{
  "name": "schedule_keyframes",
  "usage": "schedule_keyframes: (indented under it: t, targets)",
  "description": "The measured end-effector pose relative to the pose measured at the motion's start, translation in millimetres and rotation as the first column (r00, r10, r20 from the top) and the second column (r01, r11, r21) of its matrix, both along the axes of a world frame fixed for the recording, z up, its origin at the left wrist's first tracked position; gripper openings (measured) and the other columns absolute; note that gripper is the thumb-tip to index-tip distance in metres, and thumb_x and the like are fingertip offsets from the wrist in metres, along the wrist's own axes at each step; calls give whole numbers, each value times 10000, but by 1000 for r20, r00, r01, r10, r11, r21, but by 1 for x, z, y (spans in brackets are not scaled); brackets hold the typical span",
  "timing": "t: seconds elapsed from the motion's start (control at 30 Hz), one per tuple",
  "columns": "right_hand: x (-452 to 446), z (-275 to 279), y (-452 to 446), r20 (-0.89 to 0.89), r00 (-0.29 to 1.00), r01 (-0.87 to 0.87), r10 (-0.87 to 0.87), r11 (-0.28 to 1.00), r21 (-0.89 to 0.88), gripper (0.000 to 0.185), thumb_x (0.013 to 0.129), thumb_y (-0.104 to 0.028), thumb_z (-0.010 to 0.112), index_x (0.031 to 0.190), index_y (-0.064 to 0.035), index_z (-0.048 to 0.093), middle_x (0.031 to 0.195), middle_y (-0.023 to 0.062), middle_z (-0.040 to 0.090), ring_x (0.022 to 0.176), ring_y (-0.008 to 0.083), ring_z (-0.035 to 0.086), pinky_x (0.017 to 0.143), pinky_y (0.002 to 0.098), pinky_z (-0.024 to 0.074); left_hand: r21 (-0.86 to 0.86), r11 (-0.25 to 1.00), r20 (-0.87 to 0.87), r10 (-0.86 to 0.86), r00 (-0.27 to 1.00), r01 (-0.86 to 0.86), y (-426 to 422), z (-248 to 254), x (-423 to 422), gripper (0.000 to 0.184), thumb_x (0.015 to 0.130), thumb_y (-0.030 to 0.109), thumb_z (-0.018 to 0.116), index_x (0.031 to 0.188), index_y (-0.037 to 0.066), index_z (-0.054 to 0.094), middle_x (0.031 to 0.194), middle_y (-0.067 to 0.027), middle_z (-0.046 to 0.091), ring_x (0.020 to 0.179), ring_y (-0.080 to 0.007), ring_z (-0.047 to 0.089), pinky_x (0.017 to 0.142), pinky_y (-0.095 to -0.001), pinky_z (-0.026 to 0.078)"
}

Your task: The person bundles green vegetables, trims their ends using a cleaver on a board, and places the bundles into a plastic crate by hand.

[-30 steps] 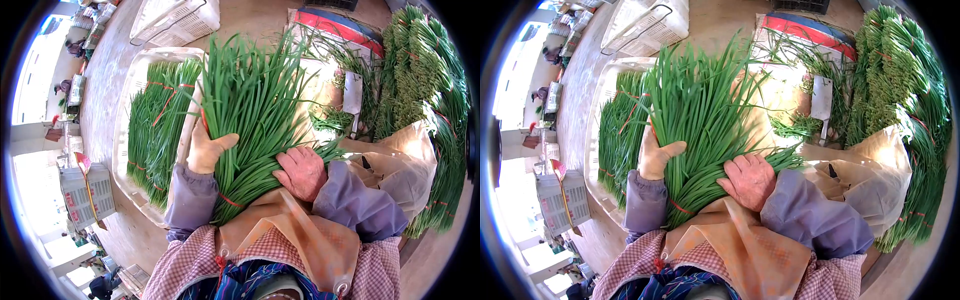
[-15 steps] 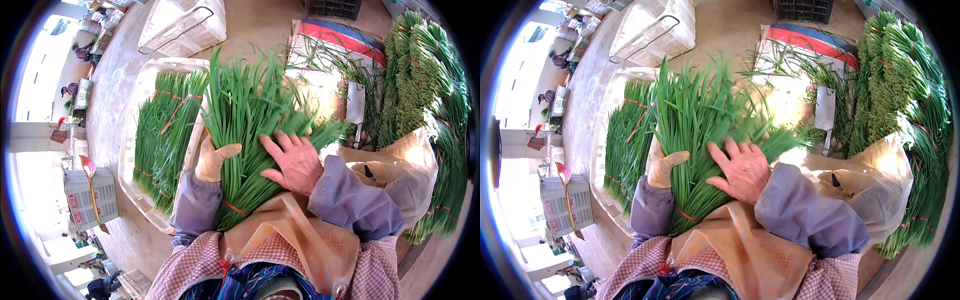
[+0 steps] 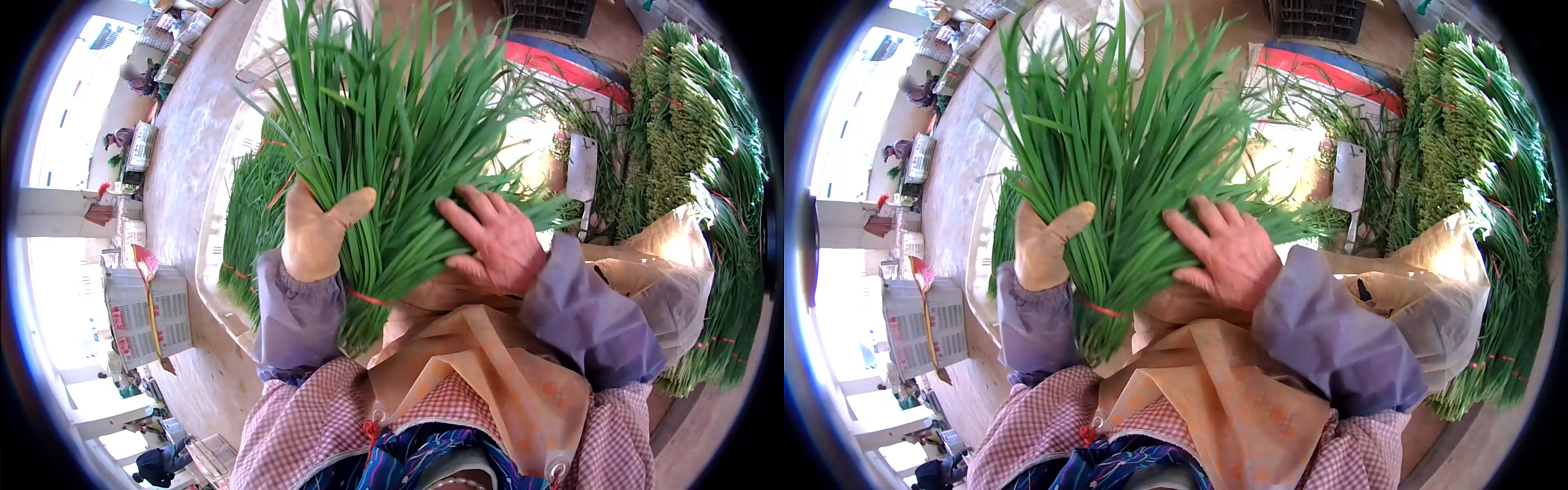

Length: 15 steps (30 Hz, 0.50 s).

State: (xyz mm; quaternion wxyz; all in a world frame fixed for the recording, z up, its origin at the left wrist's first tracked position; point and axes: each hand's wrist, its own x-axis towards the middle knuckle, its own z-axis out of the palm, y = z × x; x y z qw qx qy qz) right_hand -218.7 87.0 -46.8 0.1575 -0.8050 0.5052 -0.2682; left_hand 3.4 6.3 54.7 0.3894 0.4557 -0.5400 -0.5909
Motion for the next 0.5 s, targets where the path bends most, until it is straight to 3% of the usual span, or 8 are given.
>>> schedule_keyframes:
  t: [0.1, 0.13, 0.2, 0.27, 0.3, 0.4, 0.47, 0.5]
  targets:
    - [-1, -22, -33, 102, 995, 5, -7, 1000, 15, 719, 849, -479, 643, 1409, -81, 428, 1351, 221, 458, 1140, 397, 521, 955, 466, 457, -278, 955, 203, -48, 978, 105, -3, 19, -20, 311, 872, 7, 650, 1174, -33, 592, 1044, -104, 707, 885, -178, 679, 829, -322, 537]
    - [0, -31, -43, 86, 996, 16, -19, 999, 30, 674, 889, -476, 613, 1387, -51, 453, 1376, 229, 452, 1182, 392, 504, 991, 465, 439, -312, 930, 496, -14, 868, 194, -1, 21, -27, 419, 844, 52, 680, 1241, -26, 573, 1082, -162, 697, 929, -244, 687, 855, -361, 537]
    - [1, -47, -70, 284, 928, -179, 240, 958, -225, 526, 936, -395, 602, 1306, -28, 531, 1264, 193, 566, 1128, 319, 574, 965, 433, 468, -377, 662, 675, -283, 682, 648, 3, 19, -44, 572, 803, 100, 711, 1333, -6, 524, 1189, -206, 639, 1040, -358, 643, 906, -421, 518]
    - [-3, -51, -67, 325, 899, -231, 294, 948, -218, 502, 933, -378, 604, 1289, -30, 544, 1233, 188, 579, 1100, 311, 582, 945, 429, 474, -421, 233, 807, -344, 479, 877, 11, 24, -55, 702, 772, 141, 730, 1412, 16, 471, 1298, -228, 576, 1167, -451, 571, 979, -485, 479]
    - [-5, -49, -62, 322, 912, -216, 254, 965, -152, 490, 932, -370, 605, 1281, -31, 550, 1218, 185, 586, 1085, 307, 586, 935, 427, 477, -338, 263, 815, -398, 420, 904, 16, 32, -54, 718, 773, 187, 757, 1412, 20, 475, 1364, -219, 537, 1262, -440, 508, 1055, -504, 409]
    - [-5, -40, -48, 333, 932, -166, 146, 986, 33, 454, 927, -345, 608, 1255, -33, 570, 1173, 176, 606, 1043, 295, 598, 905, 421, 485, -364, 566, 517, -538, 666, 740, 15, 53, -23, 799, 733, 262, 805, 1415, 15, 470, 1397, -214, 516, 1331, -418, 450, 1112, -510, 336]
    - [-10, -41, -42, 384, 920, -136, 83, 984, 112, 431, 924, -328, 610, 1238, -35, 583, 1142, 170, 619, 1015, 286, 606, 885, 417, 491, -479, 552, 728, -184, 660, 683, 13, 56, -1, 881, 670, 316, 855, 1402, -1, 481, 1402, -229, 508, 1344, -426, 433, 1120, -500, 327]
    - [-12, -40, -40, 416, 908, -123, 51, 981, 148, 419, 923, -320, 611, 1230, -36, 589, 1127, 168, 626, 1001, 282, 610, 875, 415, 494, -411, 509, 843, -104, 528, 756, 10, 53, 8, 1018, 611, 345, 886, 1439, -14, 415, 1442, -242, 459, 1366, -428, 399, 1134, -507, 303]
